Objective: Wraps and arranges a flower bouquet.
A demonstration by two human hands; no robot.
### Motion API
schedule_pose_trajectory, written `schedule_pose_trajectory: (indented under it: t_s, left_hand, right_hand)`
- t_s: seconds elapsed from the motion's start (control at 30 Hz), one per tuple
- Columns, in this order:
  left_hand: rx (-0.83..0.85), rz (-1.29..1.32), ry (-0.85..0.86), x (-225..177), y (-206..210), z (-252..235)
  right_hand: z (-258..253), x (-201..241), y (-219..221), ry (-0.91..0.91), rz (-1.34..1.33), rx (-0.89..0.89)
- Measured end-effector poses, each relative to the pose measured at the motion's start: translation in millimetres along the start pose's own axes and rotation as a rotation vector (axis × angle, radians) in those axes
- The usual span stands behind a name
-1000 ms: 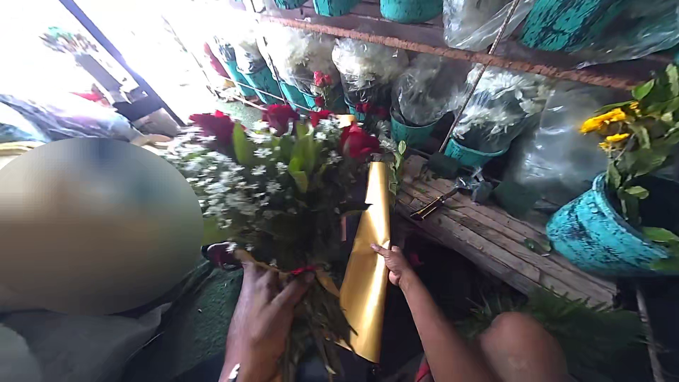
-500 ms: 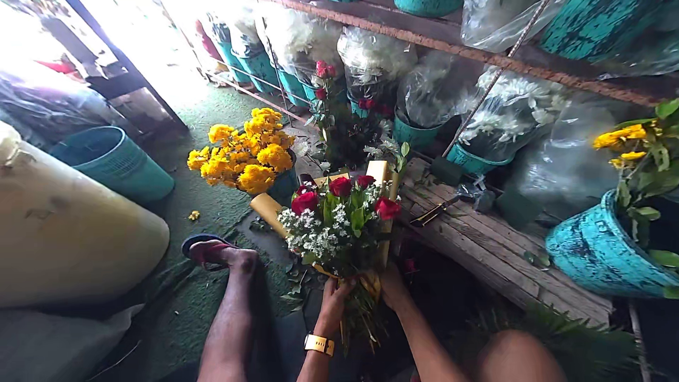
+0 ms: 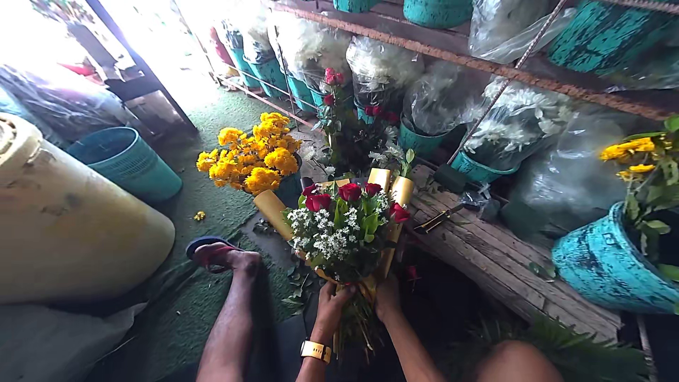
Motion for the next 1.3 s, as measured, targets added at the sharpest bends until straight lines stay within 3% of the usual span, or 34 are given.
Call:
schedule_pose_trajectory:
  t_s: [0.47, 0.73, 1.07, 1.3]
  left_hand:
    - [-0.028, -0.032, -0.11, 0.4, 0.8, -5.7]
    - [-0.077, -0.008, -0.37, -11.0, 0.8, -10.6]
    - [-0.096, -0.005, -0.383, -1.7, 6.3, -11.4]
    - [-0.104, -0.073, -0.426, -11.3, 10.2, -8.7]
  right_hand:
    - [5.8, -4.2, 2.1, 0.028, 0.021, -0.018]
    - [8.6, -7.3, 5.0, 0.064, 0.018, -0.024]
    - [12.9, -9.5, 7.8, 0.086, -0.023, -0.02]
    - [38.6, -15.6, -10.1, 0.107, 0.101, -0.03]
Point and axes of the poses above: each hand's wrist, its own z-axis away from the middle knuckle, its own y-axis out of the palm, x = y × z, the point moved 5 cm from there along -z, towards the middle knuckle, and after that the axes turned 2 degrees about -x, right-handed, at the moved point
